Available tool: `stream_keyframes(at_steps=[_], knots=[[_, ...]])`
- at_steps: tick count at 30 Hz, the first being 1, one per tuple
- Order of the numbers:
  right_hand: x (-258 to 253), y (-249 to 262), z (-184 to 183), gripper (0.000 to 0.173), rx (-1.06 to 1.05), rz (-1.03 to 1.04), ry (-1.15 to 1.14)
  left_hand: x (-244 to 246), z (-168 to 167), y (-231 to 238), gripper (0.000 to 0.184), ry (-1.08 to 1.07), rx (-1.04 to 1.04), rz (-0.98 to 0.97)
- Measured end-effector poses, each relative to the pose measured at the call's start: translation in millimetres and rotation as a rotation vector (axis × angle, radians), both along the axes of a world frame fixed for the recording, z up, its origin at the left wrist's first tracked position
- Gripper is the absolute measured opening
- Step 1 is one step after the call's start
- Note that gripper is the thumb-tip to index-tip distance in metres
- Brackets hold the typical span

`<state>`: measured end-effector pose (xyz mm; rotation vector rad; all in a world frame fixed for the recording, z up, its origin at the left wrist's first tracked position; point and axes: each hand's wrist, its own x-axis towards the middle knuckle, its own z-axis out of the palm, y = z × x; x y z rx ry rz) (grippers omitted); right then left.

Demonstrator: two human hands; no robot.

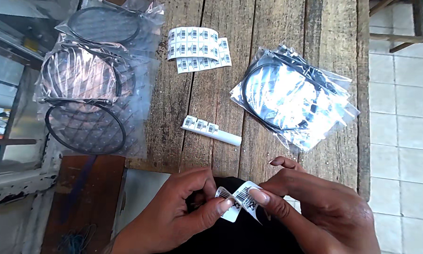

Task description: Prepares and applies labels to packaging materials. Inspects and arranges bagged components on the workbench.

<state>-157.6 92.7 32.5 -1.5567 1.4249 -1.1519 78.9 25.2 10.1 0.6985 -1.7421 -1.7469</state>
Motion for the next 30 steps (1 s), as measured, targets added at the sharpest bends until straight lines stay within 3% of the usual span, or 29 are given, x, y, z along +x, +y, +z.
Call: stream_keyframes(at_steps=[9, 13, 17, 22, 30], knots=[[-1, 2, 2, 0.018, -0.014, -0.008, 0.002, 1, -2, 2, 0.025, 0.022, 0.006, -0.003], [-27, 6, 11, 0.012, -0.070, -0.238, 0.133, 23, -4, -4, 0.017, -0.074, 0.001, 0.126], [-23, 7, 19, 0.018, -0.043, -0.202, 0.167, 15, 0, -7, 0.020, 0.014, -0.013, 0.081], [-23, -5, 14, 0.018, -0.053, -0.169, 0.151, 13, 1, -13, 0.019, 0.047, 0.025, 0.160], [-15, -19, 20, 0.016, 0.017, 0.093, 0.000, 28, 5, -11, 0.016, 0.065, 0.056, 0.200]])
